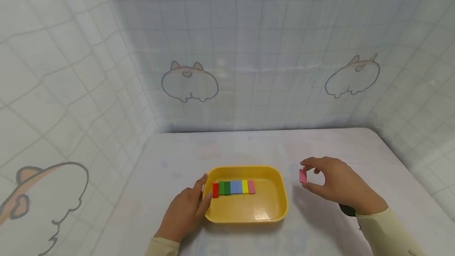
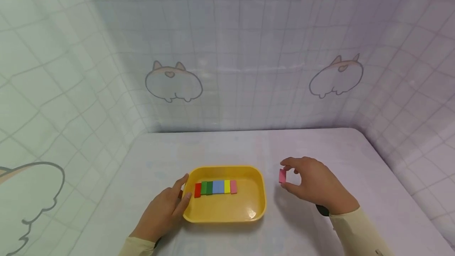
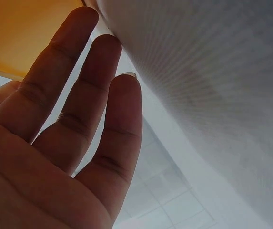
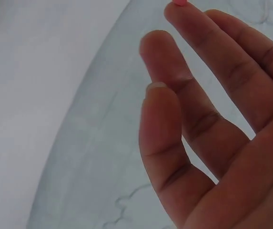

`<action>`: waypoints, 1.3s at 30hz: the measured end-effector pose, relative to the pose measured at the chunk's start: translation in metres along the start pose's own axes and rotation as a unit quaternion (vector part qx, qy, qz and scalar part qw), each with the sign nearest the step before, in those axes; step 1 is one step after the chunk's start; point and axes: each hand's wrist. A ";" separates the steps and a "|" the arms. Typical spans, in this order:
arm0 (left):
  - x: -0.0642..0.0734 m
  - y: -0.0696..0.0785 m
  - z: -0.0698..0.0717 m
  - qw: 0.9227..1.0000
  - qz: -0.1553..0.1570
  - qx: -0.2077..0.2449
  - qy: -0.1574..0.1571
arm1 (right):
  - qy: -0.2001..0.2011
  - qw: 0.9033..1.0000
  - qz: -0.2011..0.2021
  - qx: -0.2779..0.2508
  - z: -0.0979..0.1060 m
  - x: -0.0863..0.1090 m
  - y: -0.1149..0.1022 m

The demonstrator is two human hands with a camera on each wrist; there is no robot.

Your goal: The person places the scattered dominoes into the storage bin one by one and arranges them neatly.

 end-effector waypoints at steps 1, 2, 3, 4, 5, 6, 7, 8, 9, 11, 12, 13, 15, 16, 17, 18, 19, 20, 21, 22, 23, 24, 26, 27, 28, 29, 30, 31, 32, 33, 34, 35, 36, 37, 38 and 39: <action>0.001 0.000 0.000 1.000 0.002 0.000 -0.002 | 0.003 1.000 0.009 -0.005 0.000 -0.004 -0.003; 0.002 0.000 0.000 1.000 0.005 -0.001 -0.004 | 0.005 1.000 0.017 -0.008 0.000 -0.008 -0.007; 0.002 0.000 0.000 1.000 0.007 -0.003 -0.004 | 0.008 1.000 0.027 -0.011 0.001 -0.012 -0.010; 0.002 0.000 0.000 1.000 0.008 -0.004 -0.004 | 0.011 0.999 0.037 -0.012 0.001 -0.016 -0.014; 0.002 0.001 -0.001 1.000 0.007 -0.003 -0.004 | 0.015 0.999 0.047 -0.014 0.002 -0.020 -0.017; 0.002 0.001 -0.001 1.000 0.006 -0.003 -0.002 | 0.018 0.998 0.057 -0.014 0.002 -0.024 -0.020; 0.002 0.001 -0.001 1.000 0.004 -0.003 0.000 | 0.020 0.998 0.066 -0.014 0.003 -0.028 -0.024; 0.002 0.001 -0.001 1.000 0.003 -0.003 0.003 | 0.020 0.997 0.074 -0.013 0.003 -0.031 -0.027; 0.002 0.001 -0.001 1.000 0.000 -0.003 0.006 | 0.018 0.996 0.082 -0.010 0.003 -0.035 -0.031; 0.002 0.002 -0.001 1.000 -0.004 -0.002 0.010 | 0.010 0.996 0.093 -0.006 0.002 -0.042 -0.039; 0.002 0.002 -0.001 1.000 -0.005 -0.002 0.011 | 0.005 0.995 0.101 -0.003 0.002 -0.046 -0.043; 0.002 0.003 -0.001 1.000 -0.005 -0.002 0.012 | -0.002 0.994 0.109 -0.001 0.001 -0.049 -0.047; 0.002 0.004 0.000 1.000 -0.004 -0.002 0.011 | -0.013 0.992 0.122 0.005 -0.002 -0.055 -0.054; 0.002 0.005 0.000 1.000 -0.002 -0.002 0.010 | -0.018 0.991 0.129 0.007 -0.003 -0.059 -0.058; 0.002 0.006 0.000 1.000 -0.001 -0.002 0.010 | -0.021 0.990 0.136 0.011 -0.005 -0.062 -0.061; 0.002 0.007 0.000 1.000 0.000 -0.002 0.009 | -0.026 0.989 0.142 0.013 -0.007 -0.065 -0.064; 0.002 0.008 0.000 1.000 0.001 -0.001 0.010 | -0.032 0.989 0.146 0.016 -0.008 -0.068 -0.067; 0.002 0.009 0.000 1.000 0.002 0.000 0.010 | -0.038 0.988 0.149 0.018 -0.010 -0.071 -0.068; 0.001 0.010 0.000 1.000 0.002 0.001 0.011 | -0.044 0.987 0.153 0.021 -0.013 -0.074 -0.070; 0.001 0.011 -0.001 1.000 0.001 0.001 0.012 | -0.051 0.986 0.156 0.026 -0.015 -0.076 -0.071; 0.000 0.012 -0.001 1.000 -0.001 0.000 0.014 | -0.057 0.985 0.158 0.029 -0.017 -0.078 -0.073; 0.000 0.013 -0.002 1.000 -0.002 -0.001 0.015 | -0.065 0.985 0.159 0.034 -0.019 -0.080 -0.074; -0.002 0.015 -0.003 1.000 -0.002 -0.005 0.016 | -0.079 0.983 0.157 0.046 -0.024 -0.082 -0.076; -0.002 0.015 -0.003 1.000 -0.003 -0.005 0.016 | -0.084 0.983 0.156 0.050 -0.025 -0.083 -0.078; -0.002 0.016 -0.003 1.000 -0.002 -0.006 0.015 | -0.093 0.983 0.150 0.056 -0.026 -0.083 -0.080; -0.002 0.017 -0.004 1.000 0.000 -0.007 0.012 | -0.103 0.982 0.146 0.059 -0.027 -0.083 -0.081; -0.003 0.018 -0.004 1.000 0.003 -0.008 0.010 | -0.112 0.982 0.140 0.064 -0.029 -0.083 -0.083; -0.002 0.019 -0.005 1.000 0.006 -0.007 0.008 | -0.120 0.981 0.136 0.068 -0.030 -0.082 -0.084; -0.002 0.020 -0.005 1.000 0.007 -0.006 0.006 | -0.127 0.980 0.133 0.071 -0.032 -0.082 -0.084; -0.002 0.020 -0.005 1.000 0.007 -0.004 0.007 | -0.132 0.980 0.133 0.074 -0.033 -0.082 -0.085; -0.002 0.021 -0.005 1.000 0.006 -0.003 0.007 | -0.135 0.979 0.134 0.079 -0.035 -0.082 -0.085; -0.002 0.022 -0.005 1.000 0.003 -0.003 0.009 | -0.136 0.978 0.137 0.082 -0.036 -0.082 -0.085; -0.002 0.022 -0.004 1.000 0.000 -0.002 0.011 | -0.134 0.977 0.142 0.087 -0.038 -0.082 -0.085; -0.002 0.023 -0.004 1.000 -0.003 -0.002 0.013 | -0.131 0.976 0.148 0.092 -0.040 -0.082 -0.085; -0.002 0.024 -0.004 1.000 -0.007 -0.002 0.015 | -0.129 0.975 0.152 0.097 -0.041 -0.082 -0.085; -0.002 0.024 -0.004 1.000 -0.011 -0.001 0.019 | -0.125 0.975 0.155 0.101 -0.042 -0.082 -0.085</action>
Point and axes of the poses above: each hand's wrist, its own x-axis away from the middle knuckle, its own z-axis out of the back of the hand, y = z × x, and after that the axes turned 7 degrees about x, right-handed
